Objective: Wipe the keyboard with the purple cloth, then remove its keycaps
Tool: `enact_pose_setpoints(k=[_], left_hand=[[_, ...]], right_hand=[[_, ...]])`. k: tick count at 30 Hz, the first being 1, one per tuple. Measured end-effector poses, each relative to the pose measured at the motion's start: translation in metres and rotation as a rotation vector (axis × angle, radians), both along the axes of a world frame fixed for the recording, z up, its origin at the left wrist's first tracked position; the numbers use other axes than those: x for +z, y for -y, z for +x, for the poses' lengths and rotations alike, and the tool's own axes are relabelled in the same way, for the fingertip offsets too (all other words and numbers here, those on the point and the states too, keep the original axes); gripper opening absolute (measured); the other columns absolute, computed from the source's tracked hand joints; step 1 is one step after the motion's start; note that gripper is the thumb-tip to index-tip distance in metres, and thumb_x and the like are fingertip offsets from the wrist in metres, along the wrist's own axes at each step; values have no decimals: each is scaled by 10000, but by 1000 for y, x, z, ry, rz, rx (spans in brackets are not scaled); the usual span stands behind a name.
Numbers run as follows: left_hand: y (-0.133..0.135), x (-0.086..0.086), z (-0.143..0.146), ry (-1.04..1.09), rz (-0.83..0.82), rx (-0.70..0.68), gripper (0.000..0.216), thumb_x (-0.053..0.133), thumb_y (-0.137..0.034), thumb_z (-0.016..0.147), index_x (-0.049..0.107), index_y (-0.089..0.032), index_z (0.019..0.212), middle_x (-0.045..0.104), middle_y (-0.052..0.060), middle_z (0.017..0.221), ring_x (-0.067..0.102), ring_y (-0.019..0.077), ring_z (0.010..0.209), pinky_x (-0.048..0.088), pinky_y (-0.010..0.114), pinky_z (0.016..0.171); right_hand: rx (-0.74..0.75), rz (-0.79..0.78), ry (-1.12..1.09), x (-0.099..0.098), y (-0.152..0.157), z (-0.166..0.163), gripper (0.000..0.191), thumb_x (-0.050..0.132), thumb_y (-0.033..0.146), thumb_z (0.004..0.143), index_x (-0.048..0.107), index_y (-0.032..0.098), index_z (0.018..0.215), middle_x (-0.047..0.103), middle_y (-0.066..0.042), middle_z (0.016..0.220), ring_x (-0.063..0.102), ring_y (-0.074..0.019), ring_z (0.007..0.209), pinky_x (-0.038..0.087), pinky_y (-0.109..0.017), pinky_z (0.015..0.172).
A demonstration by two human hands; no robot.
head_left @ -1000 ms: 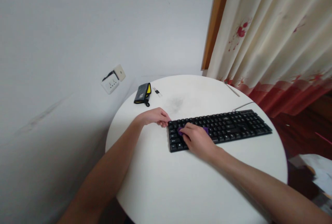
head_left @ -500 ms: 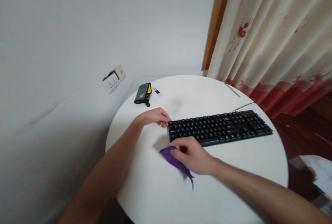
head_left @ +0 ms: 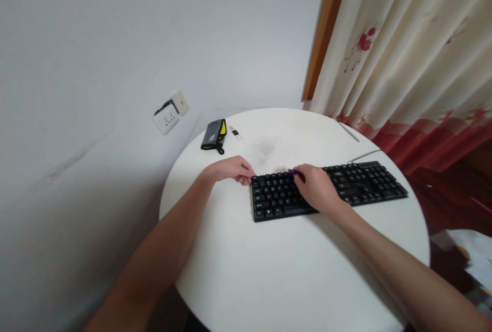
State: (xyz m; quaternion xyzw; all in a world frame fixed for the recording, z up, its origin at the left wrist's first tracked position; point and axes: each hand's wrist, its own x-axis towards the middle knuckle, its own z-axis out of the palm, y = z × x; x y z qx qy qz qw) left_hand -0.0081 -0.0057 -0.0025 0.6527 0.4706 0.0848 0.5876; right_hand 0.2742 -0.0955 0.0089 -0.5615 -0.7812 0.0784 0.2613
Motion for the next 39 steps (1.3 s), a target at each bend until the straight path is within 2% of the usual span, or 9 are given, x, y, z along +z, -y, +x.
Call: enact_pose_setpoints(k=[3, 9, 12, 16, 21, 25, 29, 35, 39], left_hand=[[0, 0, 1, 10, 0, -8, 190, 754, -310, 728, 779, -133, 793, 745, 78, 712, 641, 116, 599, 422, 193, 525], [4, 6, 5, 3, -2, 14, 193, 774, -315, 710, 777, -129, 765, 736, 72, 677, 629, 111, 581, 424, 191, 525], [5, 8, 6, -5, -1, 22, 177, 773, -300, 703, 776, -131, 757, 738, 71, 679, 629, 111, 580, 418, 189, 519], [5, 7, 5, 1, -4, 23, 180, 770, -297, 702, 776, -127, 762, 737, 72, 675, 633, 111, 582, 421, 190, 527], [2, 1, 2, 16, -6, 6, 209, 771, -323, 710, 780, -130, 788, 748, 79, 712, 647, 119, 607, 435, 193, 540], [1, 0, 2, 9, 3, 4, 210, 762, -321, 711, 783, -136, 807, 756, 85, 743, 659, 125, 629, 447, 196, 552], [1, 0, 3, -3, 6, 7, 192, 759, -313, 705, 784, -143, 794, 752, 76, 722, 653, 122, 619, 439, 196, 542], [2, 3, 3, -8, 0, 3, 188, 754, -318, 720, 782, -145, 790, 746, 71, 708, 647, 117, 613, 439, 193, 547], [3, 6, 5, -10, -1, 10, 214, 769, -345, 716, 774, -136, 767, 735, 68, 682, 635, 116, 593, 432, 195, 535]], right_hand=[[187, -48, 3, -9, 22, -30, 277, 475, 110, 908, 721, 150, 1029, 716, -103, 973, 662, -203, 876, 469, -304, 802], [825, -211, -79, -2, 78, -68, 243, 513, 139, 918, 709, 178, 1056, 706, -48, 926, 649, -156, 826, 472, -236, 759], [961, -288, -175, 3, 89, -71, 264, 516, 133, 913, 713, 174, 1083, 706, -47, 925, 645, -146, 825, 478, -227, 773], [828, -354, -389, 9, 76, -64, 242, 528, 177, 929, 734, 168, 1056, 705, -40, 858, 625, -131, 738, 477, -222, 691], [344, -228, -622, 24, 35, -28, 233, 530, 226, 916, 741, 165, 994, 737, -40, 863, 649, -156, 745, 489, -253, 668], [-103, 112, -487, 32, 0, 23, 271, 534, 289, 904, 748, 148, 993, 747, -76, 868, 646, -194, 714, 480, -298, 663], [-288, 200, -145, 22, -24, 54, 263, 529, 246, 877, 747, 136, 973, 744, -115, 891, 655, -238, 773, 465, -340, 730], [-96, -36, 57, -8, -16, 12, 246, 499, 192, 895, 733, 169, 967, 744, -107, 952, 675, -242, 852, 469, -333, 777], [261, -90, -76, -11, 18, -29, 263, 514, 139, 894, 710, 181, 1065, 732, -80, 1055, 669, -209, 949, 470, -314, 862]])
